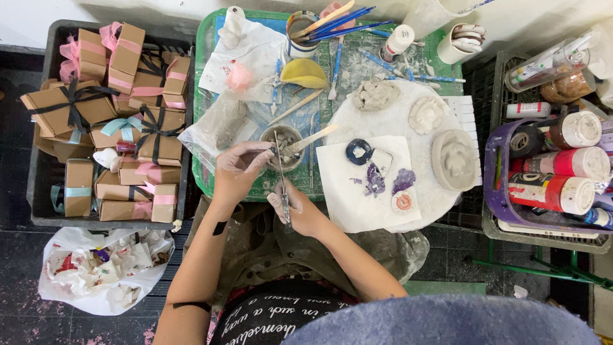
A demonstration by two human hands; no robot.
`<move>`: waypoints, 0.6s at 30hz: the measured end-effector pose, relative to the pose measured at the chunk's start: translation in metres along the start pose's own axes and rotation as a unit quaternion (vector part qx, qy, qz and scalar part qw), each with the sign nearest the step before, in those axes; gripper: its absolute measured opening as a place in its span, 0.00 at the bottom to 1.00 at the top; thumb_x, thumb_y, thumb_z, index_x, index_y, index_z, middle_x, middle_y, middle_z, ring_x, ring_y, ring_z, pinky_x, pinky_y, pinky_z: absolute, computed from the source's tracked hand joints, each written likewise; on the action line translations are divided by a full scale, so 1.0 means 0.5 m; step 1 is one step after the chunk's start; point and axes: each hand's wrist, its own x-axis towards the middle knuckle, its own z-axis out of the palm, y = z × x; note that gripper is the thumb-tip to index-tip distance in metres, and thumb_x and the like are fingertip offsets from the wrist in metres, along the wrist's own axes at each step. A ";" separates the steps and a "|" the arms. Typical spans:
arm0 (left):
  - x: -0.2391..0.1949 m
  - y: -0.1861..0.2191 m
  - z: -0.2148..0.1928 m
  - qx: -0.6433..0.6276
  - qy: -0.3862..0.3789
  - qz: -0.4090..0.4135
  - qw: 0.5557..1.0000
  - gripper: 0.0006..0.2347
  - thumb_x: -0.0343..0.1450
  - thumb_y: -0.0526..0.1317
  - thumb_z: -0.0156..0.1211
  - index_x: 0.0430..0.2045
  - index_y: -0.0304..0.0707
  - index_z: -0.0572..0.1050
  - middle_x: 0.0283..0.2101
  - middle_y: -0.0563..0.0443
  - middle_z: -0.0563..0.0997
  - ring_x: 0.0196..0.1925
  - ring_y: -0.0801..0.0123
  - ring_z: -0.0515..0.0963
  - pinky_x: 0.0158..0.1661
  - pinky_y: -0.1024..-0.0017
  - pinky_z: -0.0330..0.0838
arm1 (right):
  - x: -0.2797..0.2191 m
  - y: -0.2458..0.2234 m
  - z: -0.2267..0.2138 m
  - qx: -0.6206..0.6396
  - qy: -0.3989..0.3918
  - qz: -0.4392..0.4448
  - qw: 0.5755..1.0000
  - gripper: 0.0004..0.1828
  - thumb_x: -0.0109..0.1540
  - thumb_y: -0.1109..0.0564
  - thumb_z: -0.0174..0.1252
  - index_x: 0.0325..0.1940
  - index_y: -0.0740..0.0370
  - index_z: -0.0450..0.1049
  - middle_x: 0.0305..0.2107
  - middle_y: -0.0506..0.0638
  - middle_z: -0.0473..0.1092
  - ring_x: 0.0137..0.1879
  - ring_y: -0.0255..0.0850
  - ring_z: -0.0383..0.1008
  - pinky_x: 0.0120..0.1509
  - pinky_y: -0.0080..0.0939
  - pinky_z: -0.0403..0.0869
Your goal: The person molds and shapes small pieces of clay by hand, using a wooden modeling tool to press and refine details. They use scissors to cut small pieces and join different clay components together on a white paper surface.
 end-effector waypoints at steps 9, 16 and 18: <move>0.008 0.010 0.003 -0.035 -0.021 -0.033 0.999 0.10 0.71 0.26 0.63 0.47 0.28 0.79 0.45 0.49 0.83 0.47 0.75 0.83 0.49 0.77 0.77 | 0.011 0.008 -0.021 0.152 -0.092 -0.014 0.984 0.15 0.68 0.50 0.53 0.53 0.55 0.58 0.29 0.41 0.56 0.33 0.30 0.56 0.36 0.31 0.60; -0.004 0.046 0.024 0.197 0.022 0.062 0.978 0.07 0.72 0.29 0.65 0.41 0.28 0.83 0.39 0.47 0.86 0.37 0.76 0.82 0.38 0.78 0.76 | 0.016 0.007 -0.016 0.136 -0.060 0.011 0.989 0.17 0.73 0.42 0.47 0.50 0.57 0.59 0.23 0.38 0.51 0.27 0.28 0.50 0.30 0.30 0.55; -0.003 0.055 0.032 0.214 0.030 0.072 0.974 0.07 0.71 0.29 0.66 0.41 0.29 0.83 0.37 0.47 0.86 0.35 0.76 0.81 0.36 0.78 0.76 | 0.016 0.006 -0.017 0.102 -0.048 0.001 0.994 0.18 0.72 0.41 0.47 0.49 0.58 0.60 0.22 0.38 0.52 0.26 0.28 0.51 0.30 0.31 0.57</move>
